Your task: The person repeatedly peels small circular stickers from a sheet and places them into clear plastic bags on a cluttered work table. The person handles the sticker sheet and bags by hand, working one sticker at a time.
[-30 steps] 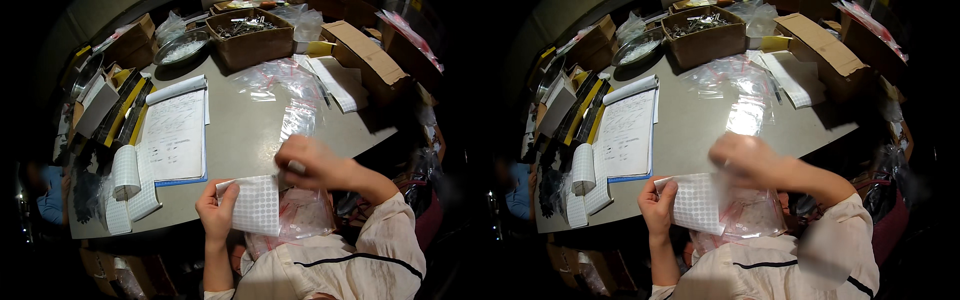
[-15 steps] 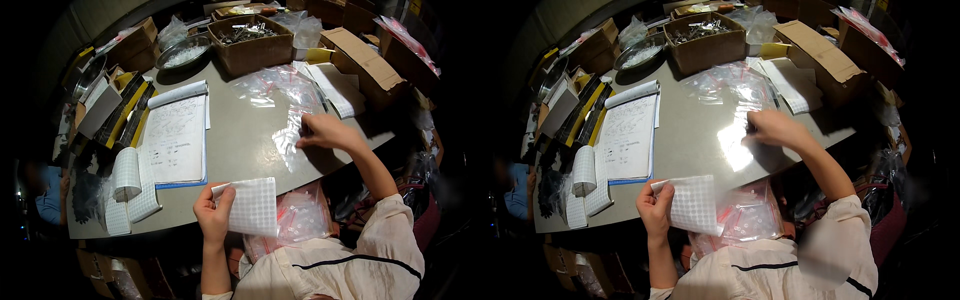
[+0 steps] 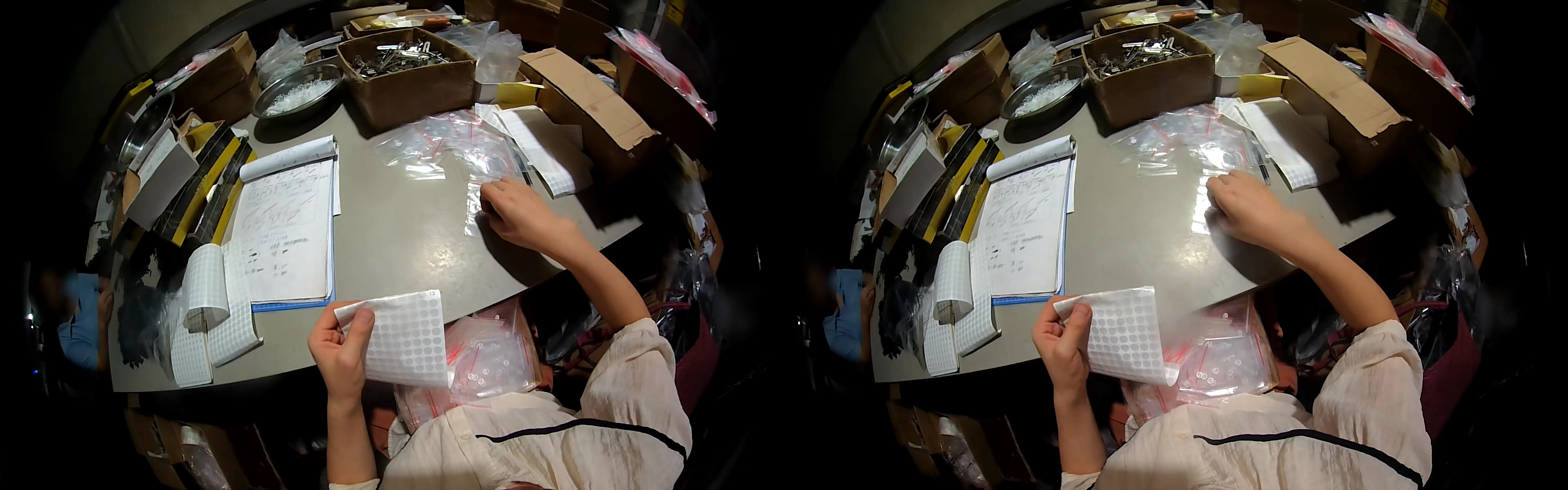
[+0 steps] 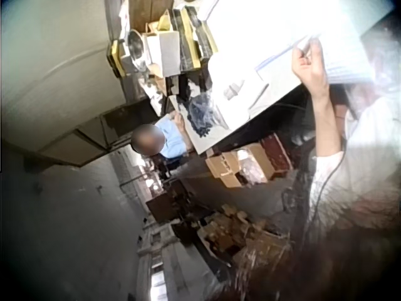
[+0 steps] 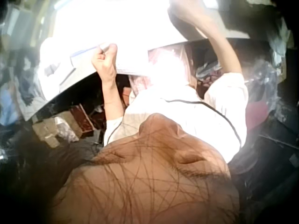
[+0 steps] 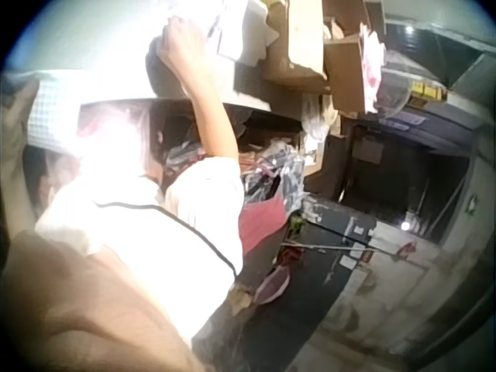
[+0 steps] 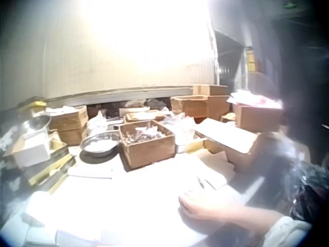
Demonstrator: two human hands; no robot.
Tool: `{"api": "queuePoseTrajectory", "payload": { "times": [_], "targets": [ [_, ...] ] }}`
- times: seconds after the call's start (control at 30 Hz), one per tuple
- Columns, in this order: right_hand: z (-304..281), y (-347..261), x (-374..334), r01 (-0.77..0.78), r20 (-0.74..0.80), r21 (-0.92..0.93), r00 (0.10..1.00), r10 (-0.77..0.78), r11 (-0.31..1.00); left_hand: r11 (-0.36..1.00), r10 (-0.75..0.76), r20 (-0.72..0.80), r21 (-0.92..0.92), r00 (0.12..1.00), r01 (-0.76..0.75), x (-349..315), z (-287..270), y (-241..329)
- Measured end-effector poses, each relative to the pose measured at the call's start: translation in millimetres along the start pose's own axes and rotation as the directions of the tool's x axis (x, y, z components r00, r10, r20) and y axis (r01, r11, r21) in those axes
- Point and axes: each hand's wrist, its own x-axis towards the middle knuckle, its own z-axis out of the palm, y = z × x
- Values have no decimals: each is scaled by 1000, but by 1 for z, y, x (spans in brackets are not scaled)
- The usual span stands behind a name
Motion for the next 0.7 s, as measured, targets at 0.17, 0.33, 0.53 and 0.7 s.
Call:
{"api": "queuePoseTrajectory", "payload": {
  "times": [0.17,0.33,0.53,0.7],
  "targets": [
    [-15,5,0,-224,207,-102,948,241,969,999,-7,-25,-39,1000,6,0,0,1],
    [-30,-26,-34,-80,379,15,923,68,997,996,-15,-10,-84,1000,14,1,0,0],
    [-44,-76,-23,-111,369,535,923,-113,837,998,-5,10,-65,1000,6,-1,2,1],
    [-45,-107,-6,-65,319,665,926,-204,744,1000,13,17,-20,1000,-13,-2,1,2]
  ]
}}
